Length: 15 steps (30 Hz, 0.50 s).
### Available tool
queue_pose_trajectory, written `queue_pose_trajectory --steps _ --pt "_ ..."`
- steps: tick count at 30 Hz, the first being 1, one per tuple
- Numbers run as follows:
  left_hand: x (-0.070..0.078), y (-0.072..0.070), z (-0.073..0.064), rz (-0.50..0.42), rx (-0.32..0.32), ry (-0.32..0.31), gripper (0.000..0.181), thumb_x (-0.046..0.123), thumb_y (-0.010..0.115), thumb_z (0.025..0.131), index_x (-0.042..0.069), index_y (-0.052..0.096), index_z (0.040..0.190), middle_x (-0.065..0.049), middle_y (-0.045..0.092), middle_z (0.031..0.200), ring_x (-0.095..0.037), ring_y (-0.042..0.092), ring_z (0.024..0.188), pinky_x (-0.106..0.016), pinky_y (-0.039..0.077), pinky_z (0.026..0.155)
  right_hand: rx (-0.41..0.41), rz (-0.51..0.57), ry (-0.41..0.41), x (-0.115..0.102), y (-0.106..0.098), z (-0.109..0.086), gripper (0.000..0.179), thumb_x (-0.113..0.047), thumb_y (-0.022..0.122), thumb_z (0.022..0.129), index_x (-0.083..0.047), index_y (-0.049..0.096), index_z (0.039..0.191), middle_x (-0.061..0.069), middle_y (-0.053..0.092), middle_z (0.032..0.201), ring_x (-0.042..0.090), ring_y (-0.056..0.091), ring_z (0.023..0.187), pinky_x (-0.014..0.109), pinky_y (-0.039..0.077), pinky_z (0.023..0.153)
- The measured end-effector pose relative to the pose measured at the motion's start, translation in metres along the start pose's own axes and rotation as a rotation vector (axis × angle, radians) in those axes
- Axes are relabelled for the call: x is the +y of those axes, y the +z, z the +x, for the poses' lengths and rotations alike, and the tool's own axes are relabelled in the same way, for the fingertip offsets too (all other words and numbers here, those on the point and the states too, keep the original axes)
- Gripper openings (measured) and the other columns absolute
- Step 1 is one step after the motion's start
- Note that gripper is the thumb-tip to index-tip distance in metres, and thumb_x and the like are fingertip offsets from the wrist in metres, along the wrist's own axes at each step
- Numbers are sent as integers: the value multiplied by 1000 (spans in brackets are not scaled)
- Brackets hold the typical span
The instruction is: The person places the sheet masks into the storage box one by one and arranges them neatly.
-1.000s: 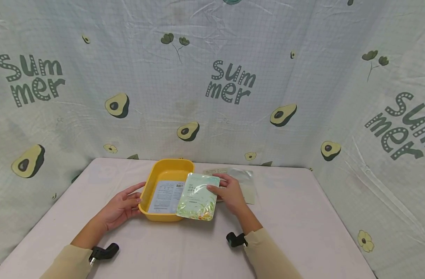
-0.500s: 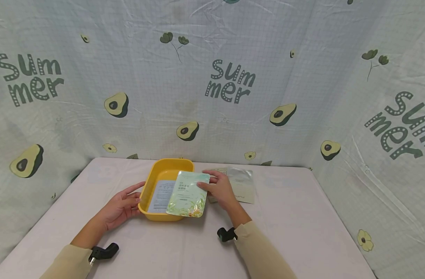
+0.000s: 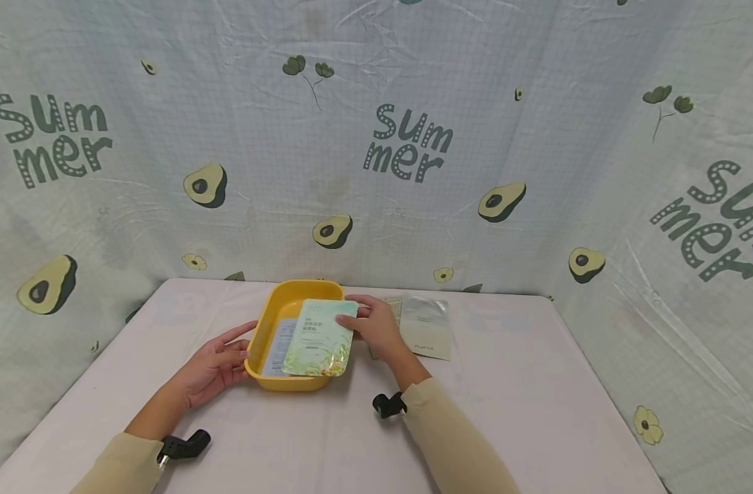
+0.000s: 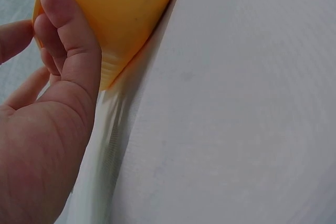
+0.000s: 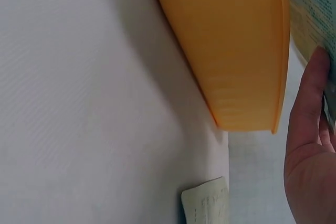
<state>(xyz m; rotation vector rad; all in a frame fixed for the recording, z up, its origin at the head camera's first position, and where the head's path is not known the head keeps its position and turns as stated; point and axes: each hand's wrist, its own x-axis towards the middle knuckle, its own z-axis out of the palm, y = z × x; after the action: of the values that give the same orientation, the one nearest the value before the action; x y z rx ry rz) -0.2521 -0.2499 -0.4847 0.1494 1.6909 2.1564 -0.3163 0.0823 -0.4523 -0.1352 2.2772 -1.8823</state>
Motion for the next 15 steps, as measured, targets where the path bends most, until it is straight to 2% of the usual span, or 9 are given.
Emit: queue_pose_trajectory --steps 15 --pt "1 0 -1 1 -10 -1 73 4 54 103 12 16 165 0 61 113 -15 67 89 -28 60 80 -12 -71 4 -13 23 17 57 -23 84 85 -19 63 138 8 74 112 21 74 87 33 63 76"
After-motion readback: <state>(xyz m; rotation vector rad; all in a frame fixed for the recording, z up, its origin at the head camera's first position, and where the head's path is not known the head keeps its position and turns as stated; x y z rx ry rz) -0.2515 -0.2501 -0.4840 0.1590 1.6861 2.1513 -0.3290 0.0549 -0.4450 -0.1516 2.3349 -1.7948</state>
